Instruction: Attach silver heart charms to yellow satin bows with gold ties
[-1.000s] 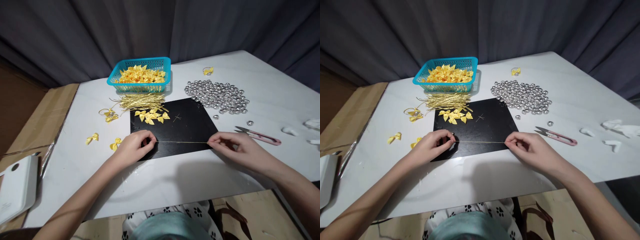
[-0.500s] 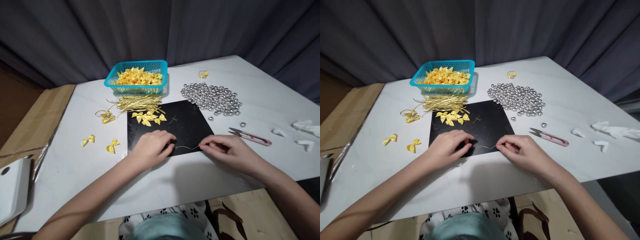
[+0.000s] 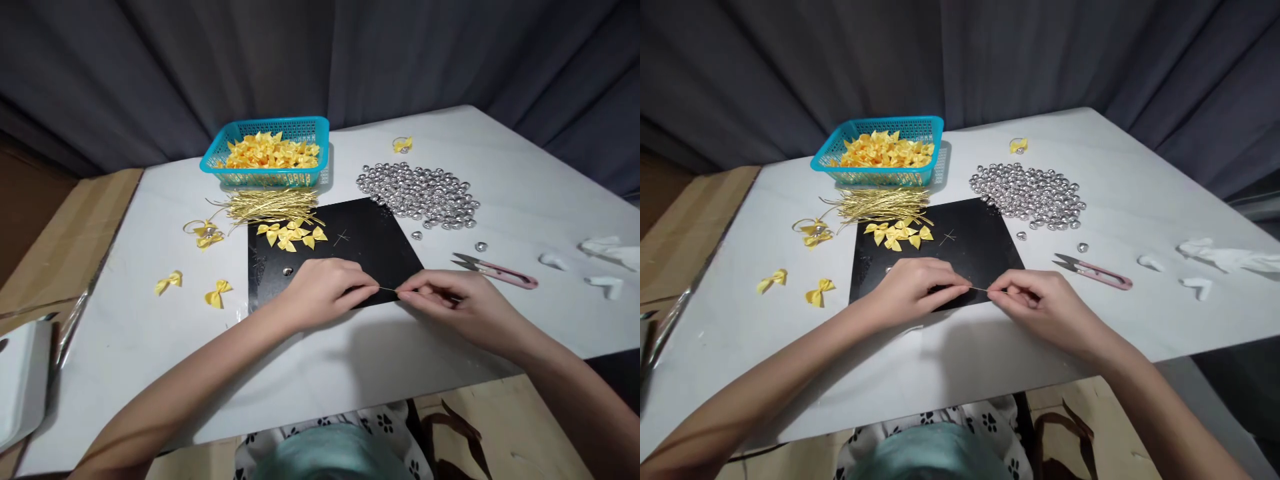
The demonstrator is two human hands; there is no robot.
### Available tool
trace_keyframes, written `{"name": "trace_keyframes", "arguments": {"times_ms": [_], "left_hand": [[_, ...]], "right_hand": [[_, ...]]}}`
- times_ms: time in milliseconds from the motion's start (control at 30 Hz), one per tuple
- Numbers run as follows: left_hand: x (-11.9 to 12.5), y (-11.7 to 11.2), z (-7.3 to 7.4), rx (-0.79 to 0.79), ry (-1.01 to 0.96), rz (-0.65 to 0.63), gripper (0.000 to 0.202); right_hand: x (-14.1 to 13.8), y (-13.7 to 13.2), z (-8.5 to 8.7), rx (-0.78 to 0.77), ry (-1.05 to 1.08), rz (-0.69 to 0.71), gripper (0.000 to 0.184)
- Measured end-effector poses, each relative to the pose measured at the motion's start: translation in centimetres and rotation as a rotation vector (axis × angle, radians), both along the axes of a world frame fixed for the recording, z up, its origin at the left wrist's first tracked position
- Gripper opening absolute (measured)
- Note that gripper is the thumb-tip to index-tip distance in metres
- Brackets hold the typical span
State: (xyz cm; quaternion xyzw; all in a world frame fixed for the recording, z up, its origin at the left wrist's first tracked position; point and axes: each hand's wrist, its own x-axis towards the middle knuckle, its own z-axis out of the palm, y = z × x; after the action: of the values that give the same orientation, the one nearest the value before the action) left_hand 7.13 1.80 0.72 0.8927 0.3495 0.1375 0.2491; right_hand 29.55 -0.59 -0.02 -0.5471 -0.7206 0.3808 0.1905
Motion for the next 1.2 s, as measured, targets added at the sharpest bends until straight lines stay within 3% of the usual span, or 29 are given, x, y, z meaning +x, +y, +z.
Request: {"name": "trace_keyframes", "arguments": {"times_ms": [100, 200, 333, 433, 767, 900, 1200], "left_hand": [[-0.5, -0.1, 0.0, 0.048, 0.037, 0.014, 0.03], [-0.7, -0.3, -0.7, 0.058, -0.053, 0.058, 0.028], [-0.7, -0.2, -1.4, -0.05, -0.29, 0.14, 0.019], [-0.7, -0.1, -1.2, -0.125, -0.359, 0.194, 0.013], [-1.6, 0.3, 0.2, -0.196, -0.105, 0.157, 0.011], [-0.6, 0.1, -0.1, -0.153, -0.124, 0.111, 0.022], [1.1, -0.5, 0.0, -0.002, -0.032, 0.034, 0.02]], "right_hand": [[0.0, 0.1, -0.3, -0.041, 0.011, -0.009, 0.029], [-0.3, 0.2, -0.5, -0.057, 0.019, -0.02, 0.029], [-0.5, 0.4, -0.4, -0.059, 0.02, -0.019, 0.027], [-0.5, 0.4, -0.4, -0.047, 0.019, -0.018, 0.026], [-0.9, 0.0, -0.3, -0.047, 0.04, -0.037, 0.025], [-1.7, 0.0, 0.2, -0.003, 0.037, -0.044, 0.022], [-2.0, -0.2, 0.6, 0.027, 0.053, -0.053, 0.021]]}}
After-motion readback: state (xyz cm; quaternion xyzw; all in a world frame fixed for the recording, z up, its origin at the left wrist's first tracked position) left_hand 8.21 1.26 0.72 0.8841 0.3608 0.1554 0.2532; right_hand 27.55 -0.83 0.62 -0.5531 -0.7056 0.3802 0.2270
